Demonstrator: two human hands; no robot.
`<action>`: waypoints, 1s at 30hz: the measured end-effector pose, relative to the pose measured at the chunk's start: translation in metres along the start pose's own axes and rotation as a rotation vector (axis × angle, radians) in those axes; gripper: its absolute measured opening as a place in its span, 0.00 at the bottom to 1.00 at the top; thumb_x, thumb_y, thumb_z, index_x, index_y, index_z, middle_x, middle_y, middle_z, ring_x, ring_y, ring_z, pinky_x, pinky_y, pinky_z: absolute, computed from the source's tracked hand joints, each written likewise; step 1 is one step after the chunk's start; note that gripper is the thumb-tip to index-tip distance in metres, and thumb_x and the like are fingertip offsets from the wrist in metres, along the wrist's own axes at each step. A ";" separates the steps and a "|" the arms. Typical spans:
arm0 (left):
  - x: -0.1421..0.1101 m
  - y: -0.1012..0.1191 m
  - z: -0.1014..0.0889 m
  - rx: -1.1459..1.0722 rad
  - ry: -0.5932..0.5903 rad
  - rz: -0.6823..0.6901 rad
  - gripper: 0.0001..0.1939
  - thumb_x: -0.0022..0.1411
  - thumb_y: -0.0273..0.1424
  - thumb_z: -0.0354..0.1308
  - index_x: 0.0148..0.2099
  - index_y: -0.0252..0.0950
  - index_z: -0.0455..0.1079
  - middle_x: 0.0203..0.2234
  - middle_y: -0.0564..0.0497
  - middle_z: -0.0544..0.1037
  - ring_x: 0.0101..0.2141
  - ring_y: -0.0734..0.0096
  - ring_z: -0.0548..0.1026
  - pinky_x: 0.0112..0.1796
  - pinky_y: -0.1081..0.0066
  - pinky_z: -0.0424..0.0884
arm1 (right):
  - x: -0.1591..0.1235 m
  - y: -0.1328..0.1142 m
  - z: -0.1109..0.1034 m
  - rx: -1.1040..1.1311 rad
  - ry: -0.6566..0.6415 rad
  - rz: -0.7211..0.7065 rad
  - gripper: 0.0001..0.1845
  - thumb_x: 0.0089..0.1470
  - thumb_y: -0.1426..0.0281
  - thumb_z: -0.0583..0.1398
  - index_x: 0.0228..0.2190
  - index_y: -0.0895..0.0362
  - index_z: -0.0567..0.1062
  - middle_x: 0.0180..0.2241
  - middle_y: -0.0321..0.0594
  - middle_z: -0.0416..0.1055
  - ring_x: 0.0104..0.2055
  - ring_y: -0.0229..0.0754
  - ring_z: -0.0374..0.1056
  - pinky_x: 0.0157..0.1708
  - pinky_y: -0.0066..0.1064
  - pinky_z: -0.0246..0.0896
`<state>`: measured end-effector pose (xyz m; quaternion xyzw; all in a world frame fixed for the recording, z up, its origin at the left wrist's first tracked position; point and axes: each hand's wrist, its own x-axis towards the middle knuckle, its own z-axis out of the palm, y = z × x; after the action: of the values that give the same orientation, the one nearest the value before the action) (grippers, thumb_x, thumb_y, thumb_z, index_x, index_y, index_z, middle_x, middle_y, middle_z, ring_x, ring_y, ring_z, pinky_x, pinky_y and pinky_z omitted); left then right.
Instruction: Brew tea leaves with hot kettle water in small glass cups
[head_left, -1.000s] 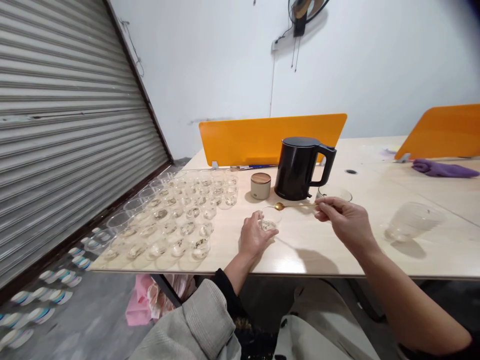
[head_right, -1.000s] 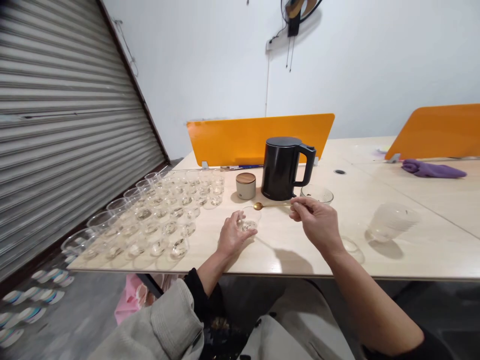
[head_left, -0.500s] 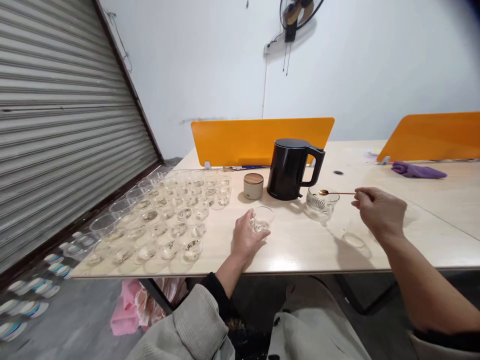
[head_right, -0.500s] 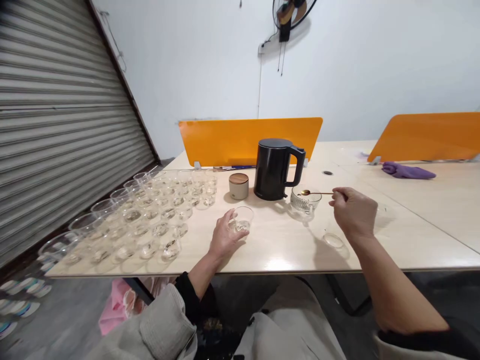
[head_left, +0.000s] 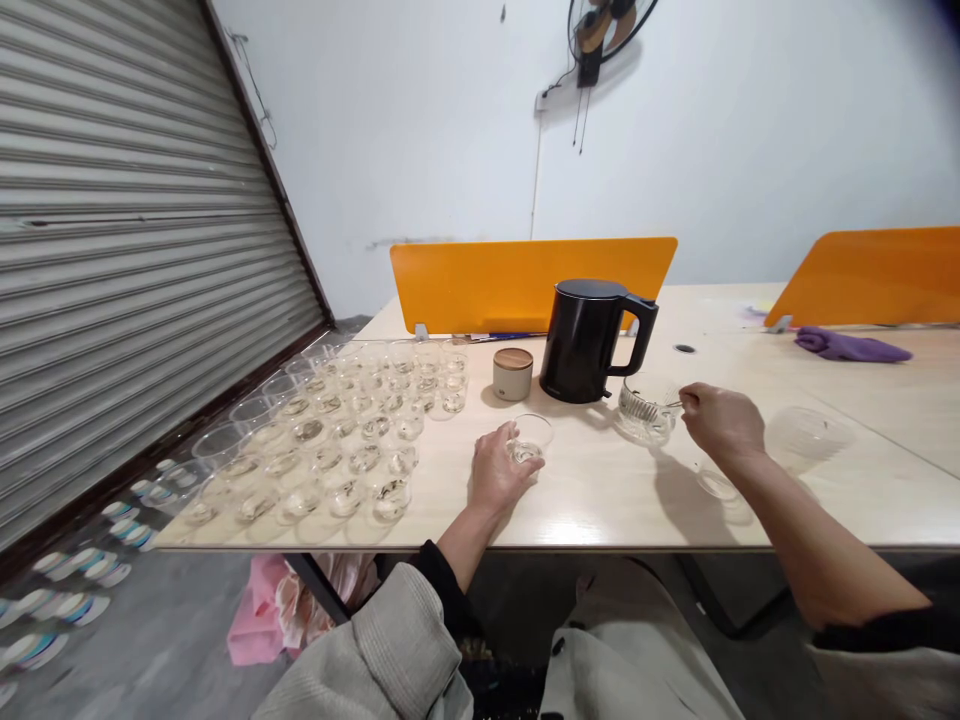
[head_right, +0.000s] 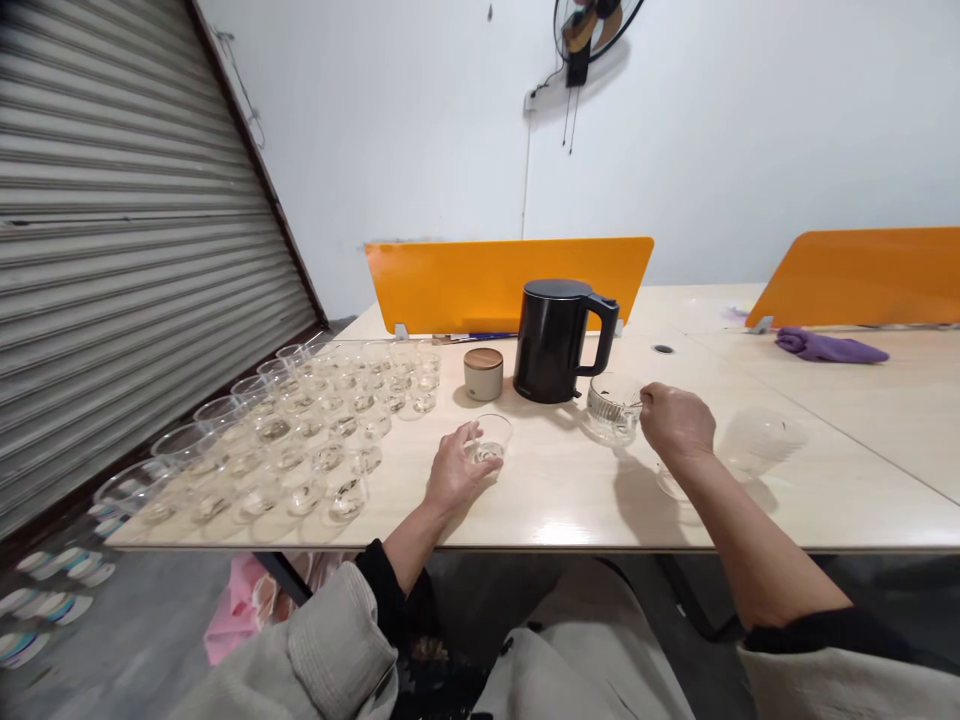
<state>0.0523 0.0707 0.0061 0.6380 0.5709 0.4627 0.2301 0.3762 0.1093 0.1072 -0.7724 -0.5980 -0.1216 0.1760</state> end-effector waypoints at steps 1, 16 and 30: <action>0.000 -0.001 0.000 0.001 -0.002 0.001 0.34 0.52 0.31 0.73 0.61 0.40 0.70 0.53 0.45 0.80 0.58 0.54 0.71 0.59 0.56 0.68 | 0.001 0.001 0.001 0.006 -0.004 0.004 0.23 0.62 0.70 0.52 0.50 0.61 0.82 0.40 0.59 0.81 0.34 0.50 0.72 0.29 0.37 0.50; -0.007 -0.009 -0.002 -0.093 -0.003 -0.072 0.28 0.56 0.30 0.68 0.60 0.40 0.72 0.52 0.44 0.78 0.55 0.54 0.76 0.57 0.58 0.70 | -0.077 -0.033 0.010 0.262 0.296 -0.241 0.23 0.67 0.56 0.55 0.52 0.56 0.78 0.44 0.47 0.81 0.40 0.50 0.76 0.31 0.34 0.61; -0.015 -0.020 -0.024 0.433 -0.178 0.028 0.32 0.71 0.36 0.52 0.73 0.31 0.57 0.72 0.37 0.57 0.73 0.45 0.49 0.71 0.46 0.44 | -0.083 -0.085 0.098 0.225 -0.169 -0.633 0.39 0.66 0.51 0.51 0.67 0.64 0.64 0.71 0.62 0.54 0.73 0.63 0.50 0.68 0.55 0.50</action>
<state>0.0221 0.0562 -0.0040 0.7186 0.6254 0.2744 0.1308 0.2708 0.0963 -0.0043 -0.5316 -0.8301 -0.0391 0.1637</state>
